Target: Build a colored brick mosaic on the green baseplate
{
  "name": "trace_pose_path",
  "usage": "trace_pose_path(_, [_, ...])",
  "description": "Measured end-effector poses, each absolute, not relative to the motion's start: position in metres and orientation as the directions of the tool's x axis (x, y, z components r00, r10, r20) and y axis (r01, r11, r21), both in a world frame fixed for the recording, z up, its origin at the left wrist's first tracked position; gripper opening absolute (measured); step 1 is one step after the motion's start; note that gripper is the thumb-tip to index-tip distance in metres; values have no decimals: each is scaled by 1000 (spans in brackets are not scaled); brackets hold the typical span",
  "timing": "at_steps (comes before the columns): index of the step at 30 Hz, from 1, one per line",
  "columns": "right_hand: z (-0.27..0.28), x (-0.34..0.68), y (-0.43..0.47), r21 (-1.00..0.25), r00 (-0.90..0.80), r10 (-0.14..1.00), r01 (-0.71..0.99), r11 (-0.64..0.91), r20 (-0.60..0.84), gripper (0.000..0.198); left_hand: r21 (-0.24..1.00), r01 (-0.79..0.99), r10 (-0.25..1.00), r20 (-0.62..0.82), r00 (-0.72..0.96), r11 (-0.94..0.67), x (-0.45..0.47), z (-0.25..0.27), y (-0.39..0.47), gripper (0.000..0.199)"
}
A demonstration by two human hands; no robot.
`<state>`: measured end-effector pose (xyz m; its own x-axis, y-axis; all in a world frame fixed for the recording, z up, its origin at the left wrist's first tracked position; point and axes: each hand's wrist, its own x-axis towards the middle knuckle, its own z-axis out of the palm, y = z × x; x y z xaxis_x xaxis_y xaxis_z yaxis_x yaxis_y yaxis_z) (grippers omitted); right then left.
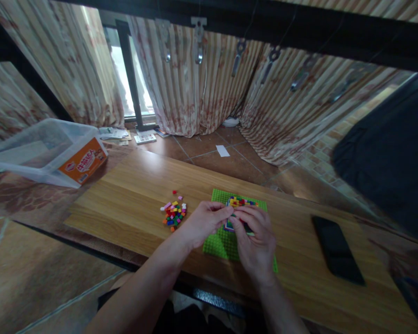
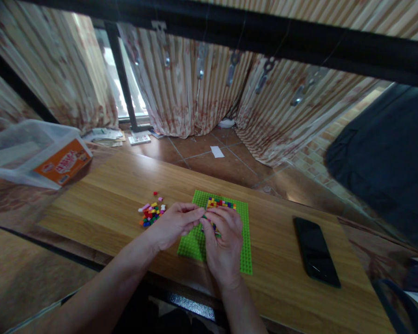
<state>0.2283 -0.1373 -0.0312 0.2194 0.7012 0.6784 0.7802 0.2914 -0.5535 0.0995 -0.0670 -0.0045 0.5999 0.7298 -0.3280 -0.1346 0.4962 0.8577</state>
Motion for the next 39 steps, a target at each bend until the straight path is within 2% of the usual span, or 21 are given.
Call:
trace_pose_path(10, [-29,232,-136,-655,261,723,677,335,639,7,812,-201,702,-315,639,548,99,-2,-68,45])
trace_pose_path(24, [-30,229,-139,-616,246,729,732,292,638,11,839,-163,718,-324,616,518,99,-3,-66,41])
trace_pose_path(32, [-29,229,-141,-703,325,739,657,272,590,15,868,-113,731,-329,598,483,98,-3,-67,41])
trace_pose_path(36, [-29,233,-141,-719,389,703,648,250,595,15,926,-37,793,-301,529,376,100,-9,-65,38])
trace_pose_path(39, [-33,239,-141,-787,490,700,594,168,519,19,974,68,861,-223,456,216,102,-17,-62,35])
